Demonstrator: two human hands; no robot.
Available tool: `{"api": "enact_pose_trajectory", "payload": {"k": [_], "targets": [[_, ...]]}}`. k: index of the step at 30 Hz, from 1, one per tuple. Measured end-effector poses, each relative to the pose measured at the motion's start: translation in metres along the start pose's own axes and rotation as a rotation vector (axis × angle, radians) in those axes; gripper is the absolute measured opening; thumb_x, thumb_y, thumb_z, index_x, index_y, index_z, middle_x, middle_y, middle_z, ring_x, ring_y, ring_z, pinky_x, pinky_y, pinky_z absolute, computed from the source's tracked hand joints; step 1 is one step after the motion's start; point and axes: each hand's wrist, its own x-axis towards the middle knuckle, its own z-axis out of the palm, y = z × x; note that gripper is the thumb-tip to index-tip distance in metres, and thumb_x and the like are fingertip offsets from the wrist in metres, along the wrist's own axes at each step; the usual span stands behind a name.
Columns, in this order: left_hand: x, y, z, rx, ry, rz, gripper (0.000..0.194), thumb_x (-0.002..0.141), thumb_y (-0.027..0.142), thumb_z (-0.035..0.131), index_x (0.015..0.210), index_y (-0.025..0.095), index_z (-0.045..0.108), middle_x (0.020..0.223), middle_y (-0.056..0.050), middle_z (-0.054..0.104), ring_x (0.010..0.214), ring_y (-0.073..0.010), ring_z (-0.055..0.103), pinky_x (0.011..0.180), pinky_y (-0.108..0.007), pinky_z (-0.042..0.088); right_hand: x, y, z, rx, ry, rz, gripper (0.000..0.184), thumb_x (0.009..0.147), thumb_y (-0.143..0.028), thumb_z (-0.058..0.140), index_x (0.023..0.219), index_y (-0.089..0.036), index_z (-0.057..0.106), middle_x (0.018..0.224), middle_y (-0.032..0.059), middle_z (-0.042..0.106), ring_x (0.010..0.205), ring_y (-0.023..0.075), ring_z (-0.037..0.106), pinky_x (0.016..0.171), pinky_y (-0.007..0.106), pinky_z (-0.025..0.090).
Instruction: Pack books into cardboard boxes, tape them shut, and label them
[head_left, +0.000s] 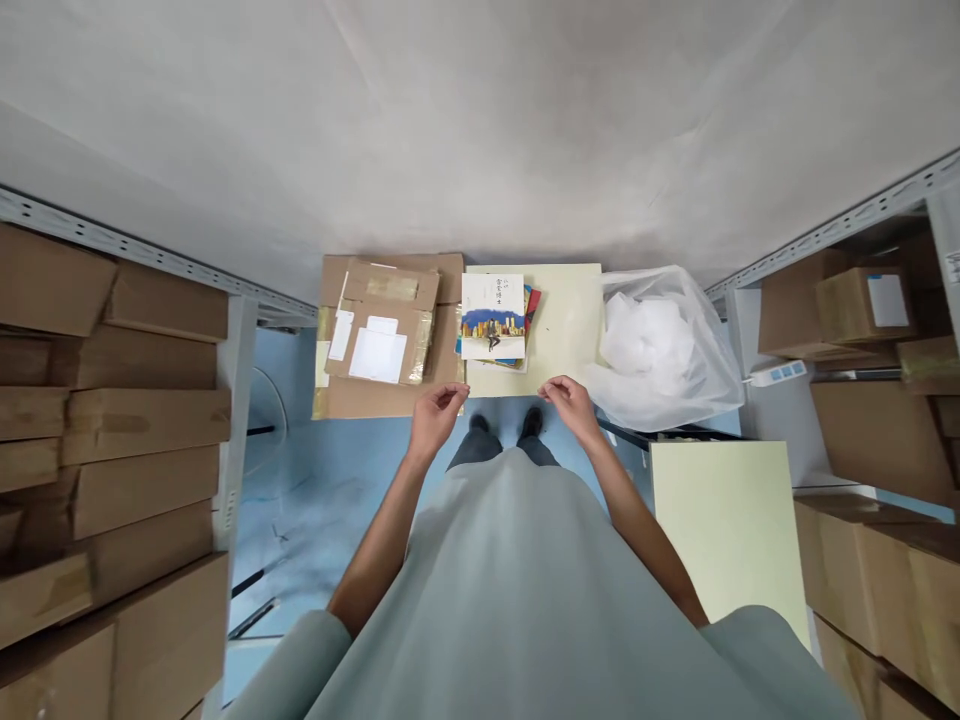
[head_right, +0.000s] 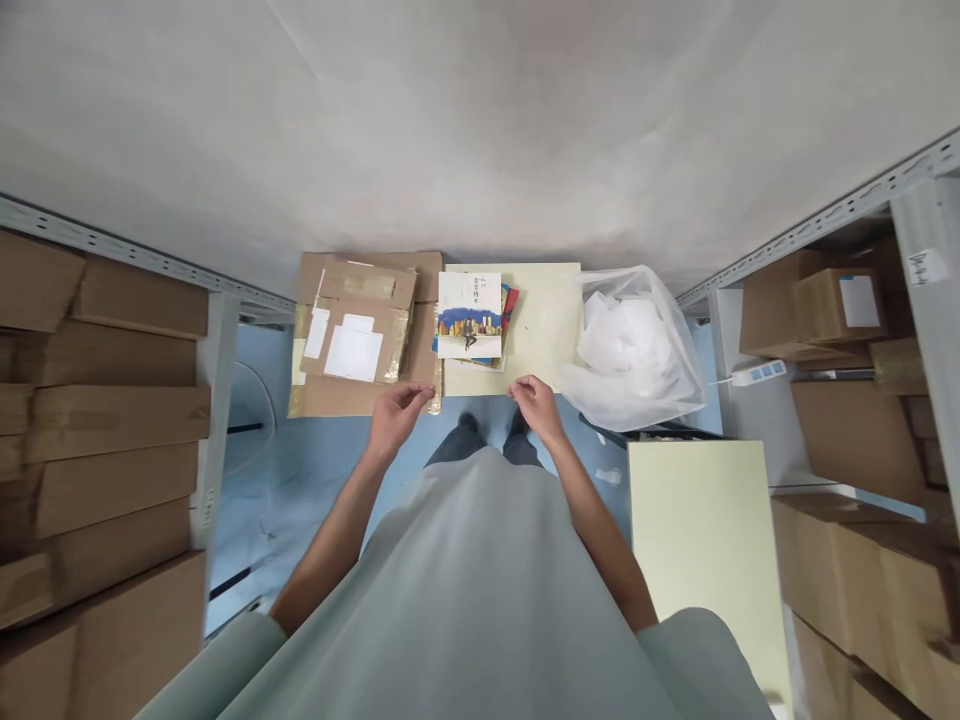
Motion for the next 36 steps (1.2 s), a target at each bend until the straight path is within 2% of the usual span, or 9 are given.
{"api": "enact_pose_trajectory", "payload": {"k": [4,10,13,16,19,24,28,32,36], "targets": [[0.059,-0.018,-0.01,0.074,-0.044,-0.021,0.03,0.086,0.04,0.074,0.101,0.017,0.086,0.111,-0.014,0.088,0.112,-0.0313,0.081,0.107,-0.043,0.063,0.049,0.014,0.025,-0.216,-0.005,0.079,0.023,0.097,-0.048,0.067,0.098,-0.025,0.072,0.104,0.0085,0.086,0.105,0.0265,0.084,0.103,0.042,0.065],[0.146,-0.029,0.001,0.276,-0.068,-0.129,0.039,0.083,0.019,0.067,0.119,0.015,0.084,0.134,-0.019,0.084,0.125,-0.0356,0.079,0.117,-0.047,0.057,0.11,0.012,0.061,-0.578,0.085,0.234,0.039,0.102,-0.034,0.068,0.138,-0.02,0.073,0.151,0.0161,0.076,0.137,0.0286,0.076,0.119,0.041,0.057],[0.169,-0.033,0.012,0.284,-0.115,-0.162,0.041,0.08,0.015,0.07,0.119,0.012,0.083,0.135,-0.021,0.083,0.127,-0.0389,0.078,0.119,-0.048,0.055,0.131,0.011,0.076,-0.645,0.147,0.318,0.047,0.102,-0.032,0.069,0.147,-0.018,0.07,0.15,0.0179,0.076,0.144,0.033,0.071,0.124,0.044,0.054],[0.177,-0.039,0.019,0.259,-0.149,-0.177,0.041,0.079,0.015,0.074,0.12,0.012,0.081,0.138,-0.023,0.081,0.131,-0.0388,0.076,0.12,-0.047,0.053,0.138,0.011,0.088,-0.696,0.209,0.383,0.042,0.103,-0.028,0.066,0.143,-0.014,0.071,0.141,0.0217,0.079,0.142,0.0371,0.072,0.124,0.046,0.053],[0.179,-0.045,0.022,0.194,-0.175,-0.192,0.042,0.08,0.022,0.081,0.121,0.013,0.079,0.132,-0.022,0.082,0.125,-0.0351,0.078,0.113,-0.043,0.056,0.134,0.008,0.095,-0.713,0.275,0.392,0.032,0.102,-0.025,0.067,0.131,-0.014,0.074,0.134,0.0253,0.08,0.14,0.039,0.072,0.124,0.048,0.052],[0.181,-0.048,0.013,0.038,-0.256,-0.247,0.044,0.078,0.047,0.091,0.105,0.016,0.075,0.086,-0.007,0.079,0.071,-0.023,0.075,0.076,-0.035,0.058,0.122,-0.01,0.093,-0.633,0.342,0.32,0.01,0.094,-0.028,0.076,0.102,-0.024,0.075,0.108,0.0144,0.084,0.119,0.0327,0.079,0.115,0.046,0.058],[0.178,-0.04,-0.002,-0.094,-0.347,-0.236,0.049,0.073,0.062,0.092,0.086,0.021,0.07,0.061,0.004,0.062,0.055,-0.015,0.056,0.064,-0.031,0.047,0.102,-0.032,0.085,-0.498,0.358,0.219,0.022,0.089,-0.043,0.078,0.101,-0.024,0.075,0.096,0.0058,0.083,0.096,0.0257,0.08,0.098,0.041,0.064],[0.169,-0.025,-0.008,-0.19,-0.431,-0.199,0.067,0.066,0.08,0.09,0.091,0.02,0.072,0.075,0.001,0.069,0.067,-0.015,0.059,0.068,-0.029,0.047,0.067,-0.053,0.081,-0.274,0.381,0.032,0.046,0.081,-0.065,0.081,0.1,-0.024,0.075,0.092,0.0045,0.08,0.085,0.0228,0.075,0.088,0.039,0.064],[0.162,-0.003,0.001,-0.317,-0.548,-0.227,0.079,0.061,0.088,0.09,0.1,0.02,0.075,0.098,-0.007,0.08,0.091,-0.021,0.072,0.081,-0.03,0.054,0.023,-0.068,0.081,-0.19,0.458,-0.02,0.054,0.078,-0.072,0.084,0.1,-0.024,0.075,0.091,0.0049,0.077,0.085,0.0229,0.073,0.088,0.04,0.064]]}}
